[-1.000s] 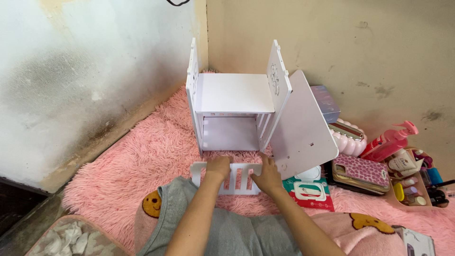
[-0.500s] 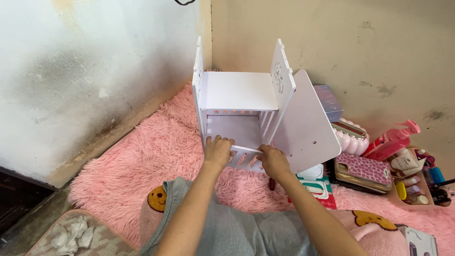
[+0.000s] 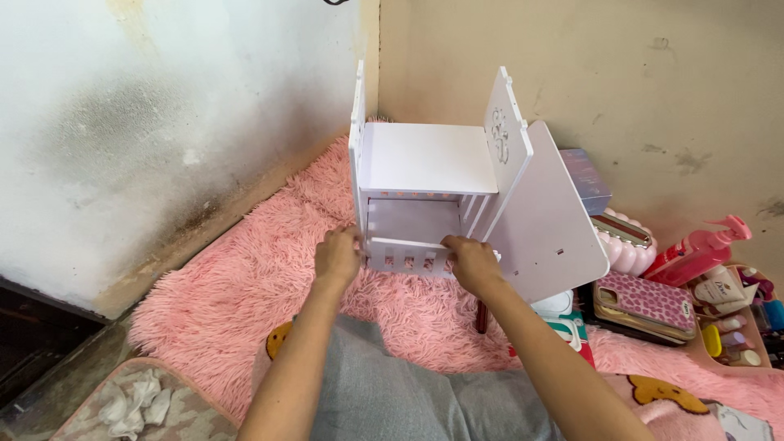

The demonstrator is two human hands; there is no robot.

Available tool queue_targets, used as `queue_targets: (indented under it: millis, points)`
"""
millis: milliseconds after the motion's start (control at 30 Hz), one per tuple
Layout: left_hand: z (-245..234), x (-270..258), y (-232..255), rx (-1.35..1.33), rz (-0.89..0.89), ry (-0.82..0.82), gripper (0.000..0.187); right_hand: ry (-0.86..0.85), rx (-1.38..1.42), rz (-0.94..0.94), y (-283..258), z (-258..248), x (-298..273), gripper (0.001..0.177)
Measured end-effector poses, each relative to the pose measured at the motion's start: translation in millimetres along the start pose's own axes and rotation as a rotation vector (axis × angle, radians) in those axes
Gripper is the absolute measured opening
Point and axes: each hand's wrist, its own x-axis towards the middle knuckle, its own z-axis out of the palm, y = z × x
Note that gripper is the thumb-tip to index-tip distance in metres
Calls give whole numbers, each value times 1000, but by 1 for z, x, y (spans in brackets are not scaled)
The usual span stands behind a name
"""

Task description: The person assembles a small white plastic storage unit on a pink rug. They align and insert side panels, then use a screwdriver to fasten screws into the frame, securing the structure.

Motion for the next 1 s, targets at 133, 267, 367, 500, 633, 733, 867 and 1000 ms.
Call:
queue_targets:
  millis: [133, 267, 367, 500, 633, 733, 867, 1000]
  points:
    - [-3, 10, -22, 100, -30, 73, 44, -51, -109, 57, -2, 8, 17, 35]
    - [8, 26, -31, 96, -54, 31, 51, -54, -177, 57, -5, 20, 30, 33]
    - [15, 32, -31, 30, -94, -12, 55, -54, -173, 54, -5, 25, 36, 31]
    - [18, 36, -29, -50, -167, -63, 60, -91, -164, 68, -2, 28, 40, 35]
    - [25, 40, -28, -64, -220, -112, 63, -104, -207, 49, -1, 29, 41, 27]
    - [34, 44, -32, -108, -185, -97, 62, -105, -190, 54, 1, 30, 42, 28]
    - [48, 47, -35, -153, -139, -51, 52, -119, -168, 72, 1, 30, 43, 29]
    - [53, 49, -34, -173, -138, -16, 46, -134, -141, 99, 1, 30, 47, 30]
